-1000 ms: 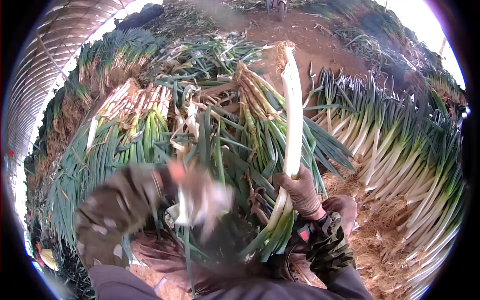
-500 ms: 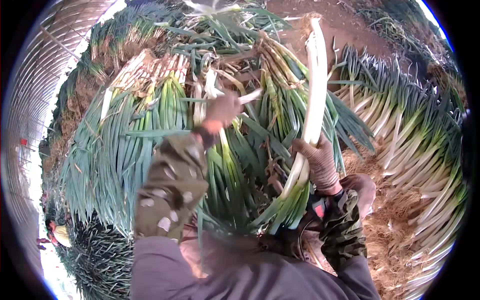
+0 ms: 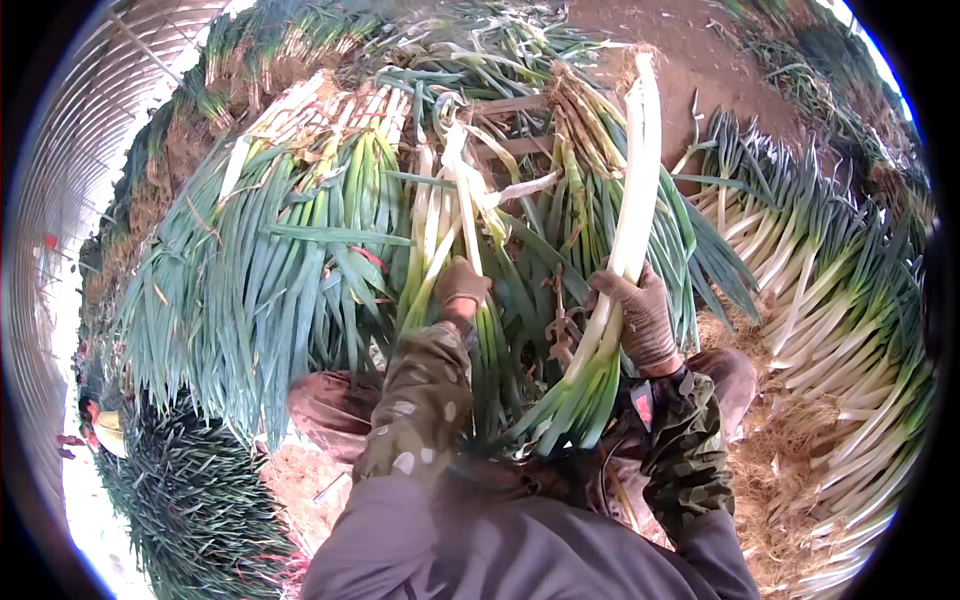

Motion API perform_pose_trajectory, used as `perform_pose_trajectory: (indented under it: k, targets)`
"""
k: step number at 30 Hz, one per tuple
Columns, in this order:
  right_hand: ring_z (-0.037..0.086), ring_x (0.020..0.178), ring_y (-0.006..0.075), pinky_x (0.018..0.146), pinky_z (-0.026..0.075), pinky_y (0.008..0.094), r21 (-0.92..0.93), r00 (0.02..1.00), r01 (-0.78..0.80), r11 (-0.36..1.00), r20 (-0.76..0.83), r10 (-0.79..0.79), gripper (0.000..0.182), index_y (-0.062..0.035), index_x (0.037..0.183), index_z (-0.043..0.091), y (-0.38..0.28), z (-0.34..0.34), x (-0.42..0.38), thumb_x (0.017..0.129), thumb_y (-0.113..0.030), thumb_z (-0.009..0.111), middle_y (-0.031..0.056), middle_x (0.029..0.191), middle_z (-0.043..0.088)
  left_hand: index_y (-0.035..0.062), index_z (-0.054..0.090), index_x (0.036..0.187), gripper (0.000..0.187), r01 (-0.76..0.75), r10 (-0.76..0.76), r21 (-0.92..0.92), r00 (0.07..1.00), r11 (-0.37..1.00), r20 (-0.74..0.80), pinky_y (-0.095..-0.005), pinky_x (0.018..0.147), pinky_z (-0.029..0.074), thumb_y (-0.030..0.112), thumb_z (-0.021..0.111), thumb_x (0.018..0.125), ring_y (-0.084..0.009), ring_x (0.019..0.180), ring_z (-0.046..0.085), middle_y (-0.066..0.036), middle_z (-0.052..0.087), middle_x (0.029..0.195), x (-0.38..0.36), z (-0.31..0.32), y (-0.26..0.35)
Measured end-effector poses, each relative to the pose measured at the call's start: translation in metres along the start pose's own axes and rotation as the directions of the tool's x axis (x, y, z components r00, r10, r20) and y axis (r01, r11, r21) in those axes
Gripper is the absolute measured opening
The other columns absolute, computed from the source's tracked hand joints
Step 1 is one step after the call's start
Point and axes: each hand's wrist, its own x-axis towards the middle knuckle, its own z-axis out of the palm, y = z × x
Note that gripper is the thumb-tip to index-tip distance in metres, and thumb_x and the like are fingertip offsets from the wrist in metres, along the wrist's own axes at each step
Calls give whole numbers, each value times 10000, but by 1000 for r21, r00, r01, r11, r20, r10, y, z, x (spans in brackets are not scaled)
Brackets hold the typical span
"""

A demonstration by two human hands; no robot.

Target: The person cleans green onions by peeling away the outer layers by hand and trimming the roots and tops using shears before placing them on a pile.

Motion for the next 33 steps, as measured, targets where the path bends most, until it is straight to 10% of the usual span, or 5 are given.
perform_pose_trajectory:
  k: [18,22,23,27,33]
  targets:
    - [644,917,142,856,541,311,109,930,-241,964,312,196,417,1,1193,637,20,11,35,800,-47,771,38,1035,679,21,587,1215,559,-345,744,-775,629,530,228,-439,813,550,414,775,865,-318,919,702,-199,694,943,-133,-59,35]
    - [653,923,125,866,541,316,67,925,-212,975,336,178,419,-4,1192,640,28,8,41,794,-40,767,29,1029,683,0,505,1358,756,-643,651,-193,619,742,440,-428,861,555,410,832,814,-326,962,701,-224,675,1114,-60,-131,62]
    - [661,905,127,872,538,313,28,945,-191,981,276,176,420,-3,1178,644,22,12,38,781,-35,778,29,1015,692,-4,467,1423,842,-439,472,-176,846,881,248,-409,900,554,406,850,796,-349,993,698,-233,660,1207,-44,-146,73]
    - [690,923,147,901,548,313,60,910,-179,982,388,142,447,-11,1181,643,16,14,33,769,-58,812,26,998,694,-28,317,1518,1085,-817,703,-87,540,570,-462,-366,1038,514,521,853,750,-377,1202,632,-268,566,1380,19,-151,113]
    - [688,914,176,917,538,329,-20,906,-177,984,388,171,589,46,1250,641,21,13,38,720,-131,829,88,1052,725,63,367,1473,855,-817,854,-281,519,504,24,-446,876,586,332,826,803,-347,1089,673,-200,608,1327,57,-153,185]
